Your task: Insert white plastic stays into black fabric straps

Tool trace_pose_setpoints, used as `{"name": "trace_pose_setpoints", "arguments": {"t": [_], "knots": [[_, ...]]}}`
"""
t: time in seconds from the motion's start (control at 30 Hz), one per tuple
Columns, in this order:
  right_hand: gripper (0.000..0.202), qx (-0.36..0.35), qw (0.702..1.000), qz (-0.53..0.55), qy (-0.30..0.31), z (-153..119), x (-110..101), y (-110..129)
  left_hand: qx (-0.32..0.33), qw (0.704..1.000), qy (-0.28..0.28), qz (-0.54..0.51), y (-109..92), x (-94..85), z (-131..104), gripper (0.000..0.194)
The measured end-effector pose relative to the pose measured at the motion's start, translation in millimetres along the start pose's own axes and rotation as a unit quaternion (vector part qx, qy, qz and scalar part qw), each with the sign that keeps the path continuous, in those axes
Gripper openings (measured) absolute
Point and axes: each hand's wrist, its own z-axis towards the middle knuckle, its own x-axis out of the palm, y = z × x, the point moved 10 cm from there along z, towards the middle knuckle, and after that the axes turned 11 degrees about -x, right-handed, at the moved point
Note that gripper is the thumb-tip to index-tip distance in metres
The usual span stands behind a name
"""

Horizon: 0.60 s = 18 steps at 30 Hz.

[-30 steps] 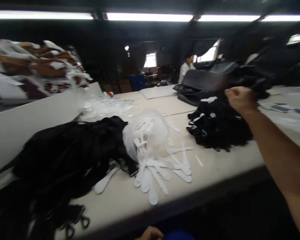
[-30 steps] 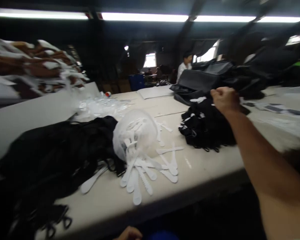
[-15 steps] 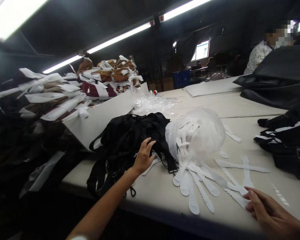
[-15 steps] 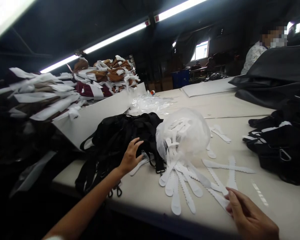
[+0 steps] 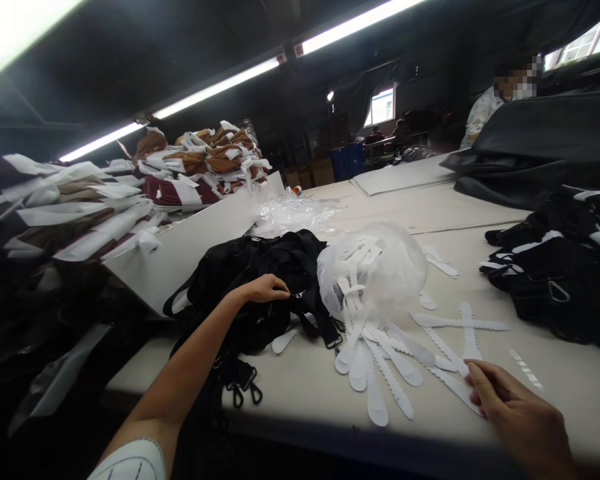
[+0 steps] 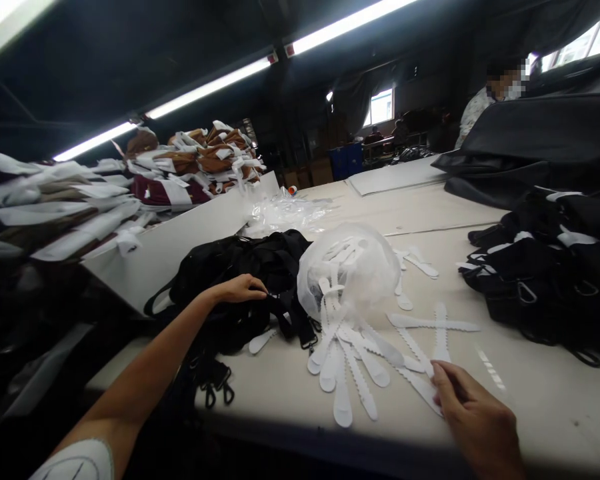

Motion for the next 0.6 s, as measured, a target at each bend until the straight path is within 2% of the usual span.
{"name": "trace_pose_setpoints", "arguments": {"t": [0.03,0.1,0.2,0.27,0.33,0.4,0.43,0.5,0.6], "knots": [[0.055,0.003,1.000,-0.005,0.000,0,0,0,-0.009,1.000,-0.005,0.002,3,-2.0,-2,0.027],[0.053,0.010,1.000,-0.006,-0.002,0,1,-2,-0.035,0.998,-0.052,0.015,6,-6.8,1,0.033],[0.051,0.013,1.000,0.001,-0.006,-1,3,-1,-0.054,0.990,-0.120,0.049,-6,-1.3,18,0.034],[0.049,0.003,1.000,0.002,-0.013,0,3,2,-0.051,0.990,-0.115,0.066,-21,14.8,37,0.037],[0.047,-0.012,1.000,0.003,-0.021,0,1,6,-0.060,0.990,-0.103,0.070,-33,29.1,55,0.027],[0.046,-0.031,0.999,0.006,-0.032,1,-1,11,-0.088,0.986,-0.129,0.056,-38,27.0,67,0.021],[0.045,-0.039,0.999,0.010,-0.037,1,-3,14,-0.105,0.980,-0.161,0.040,-38,17.5,69,0.021],[0.045,-0.048,0.998,0.017,-0.037,1,-4,17,-0.137,0.958,-0.253,-0.007,-32,-17.0,64,0.022],[0.045,-0.044,0.999,0.014,-0.021,1,-2,18,-0.162,0.889,-0.415,-0.109,-12,-90.9,36,0.020]]}}
